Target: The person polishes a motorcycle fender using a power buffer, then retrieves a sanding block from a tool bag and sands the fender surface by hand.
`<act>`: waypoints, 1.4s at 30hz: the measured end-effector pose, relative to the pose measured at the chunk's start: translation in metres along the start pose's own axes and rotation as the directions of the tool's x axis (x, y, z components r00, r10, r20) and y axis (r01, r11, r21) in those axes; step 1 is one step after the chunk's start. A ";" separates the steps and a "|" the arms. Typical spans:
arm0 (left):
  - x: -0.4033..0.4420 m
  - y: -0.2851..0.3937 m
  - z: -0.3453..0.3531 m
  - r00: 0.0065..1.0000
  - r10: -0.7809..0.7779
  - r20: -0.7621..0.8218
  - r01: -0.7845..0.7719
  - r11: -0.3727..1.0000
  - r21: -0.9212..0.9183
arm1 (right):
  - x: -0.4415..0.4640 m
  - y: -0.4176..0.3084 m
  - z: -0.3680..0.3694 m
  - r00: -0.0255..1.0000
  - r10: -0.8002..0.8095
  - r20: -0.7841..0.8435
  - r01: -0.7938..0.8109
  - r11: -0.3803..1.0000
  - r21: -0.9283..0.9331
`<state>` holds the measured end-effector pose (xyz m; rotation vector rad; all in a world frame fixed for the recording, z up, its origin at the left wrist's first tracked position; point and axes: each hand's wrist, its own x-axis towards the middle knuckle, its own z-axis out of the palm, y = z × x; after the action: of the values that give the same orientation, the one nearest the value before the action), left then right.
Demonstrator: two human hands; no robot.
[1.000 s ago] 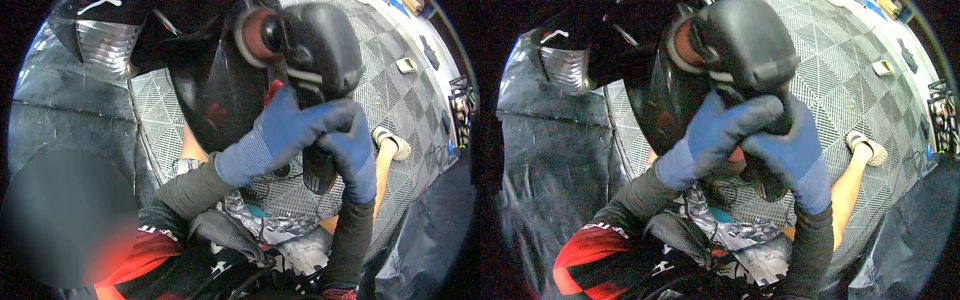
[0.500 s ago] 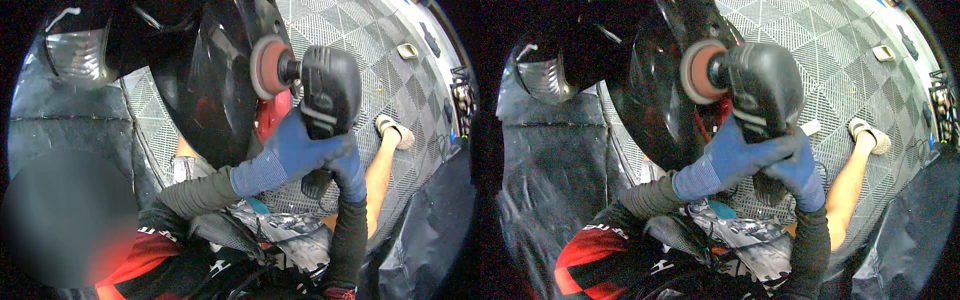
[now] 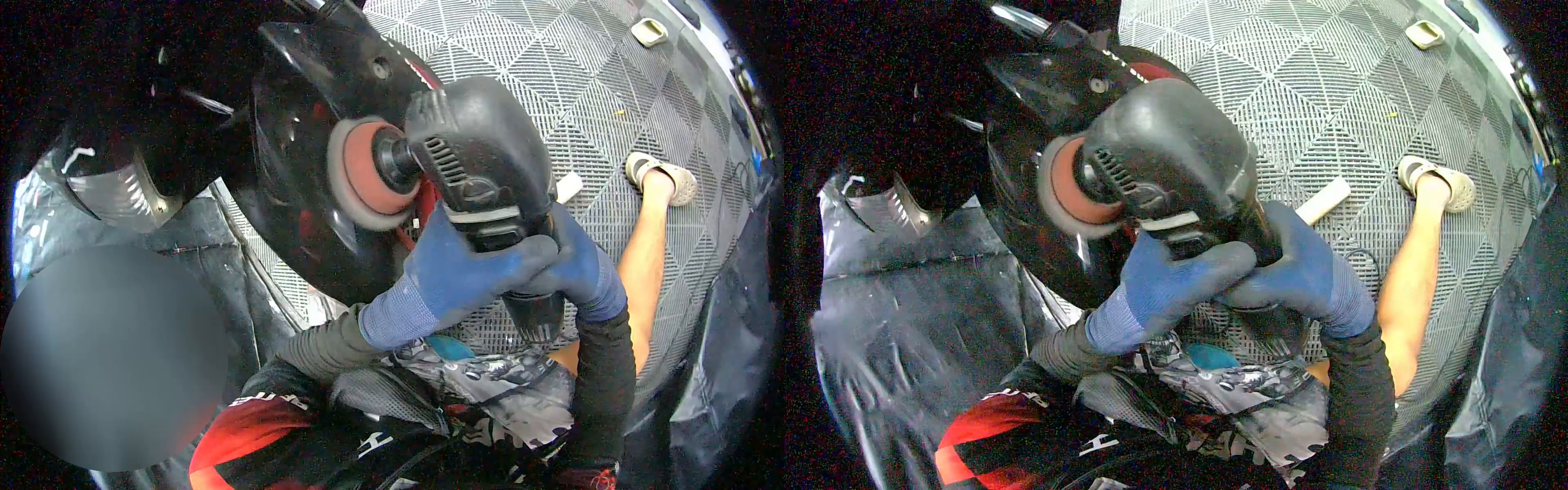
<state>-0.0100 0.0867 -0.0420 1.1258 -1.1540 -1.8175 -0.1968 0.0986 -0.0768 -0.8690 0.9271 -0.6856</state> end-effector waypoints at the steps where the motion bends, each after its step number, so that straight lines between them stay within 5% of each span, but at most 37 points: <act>1: -0.001 0.003 0.000 1.000 -0.006 0.005 0.006 1.000 0.010 | 0.001 -0.004 0.000 1.000 -0.015 0.013 0.014 1.000 0.020; 11: 0.000 0.006 -0.004 0.999 -0.005 0.032 0.004 0.999 0.035 | 0.003 -0.014 0.004 0.997 -0.059 0.056 0.057 0.998 0.034; 14: 0.000 0.006 -0.008 0.999 0.033 0.009 -0.033 0.996 0.088 | 0.004 -0.013 0.011 0.994 -0.109 -0.028 0.106 0.988 -0.111; 16: 0.002 0.009 -0.008 0.990 -0.128 0.065 0.130 0.991 -0.023 | 0.000 -0.022 0.016 0.998 -0.050 -0.040 0.050 0.999 0.009; 23: -0.002 -0.004 -0.009 0.999 0.031 0.042 -0.031 1.000 0.005 | -0.007 -0.026 0.020 0.999 -0.013 -0.049 0.018 0.994 0.105; 29: -0.009 0.005 -0.013 0.995 0.082 0.065 -0.080 0.997 -0.021 | -0.004 -0.035 0.020 0.993 -0.115 -0.024 0.110 0.981 -0.160; 37: -0.007 -0.017 -0.003 0.992 -0.095 0.082 0.093 0.995 0.018 | -0.007 -0.002 0.006 0.999 -0.034 -0.042 0.030 0.996 -0.086; 42: -0.001 -0.025 0.003 0.999 -0.038 0.025 0.036 0.996 0.081 | -0.010 0.006 0.000 0.990 0.032 -0.140 -0.044 0.996 -0.080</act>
<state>-0.0149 0.0981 -0.0643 1.1792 -1.2397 -1.8334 -0.2002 0.1100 -0.0781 -0.8826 1.1003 -0.6849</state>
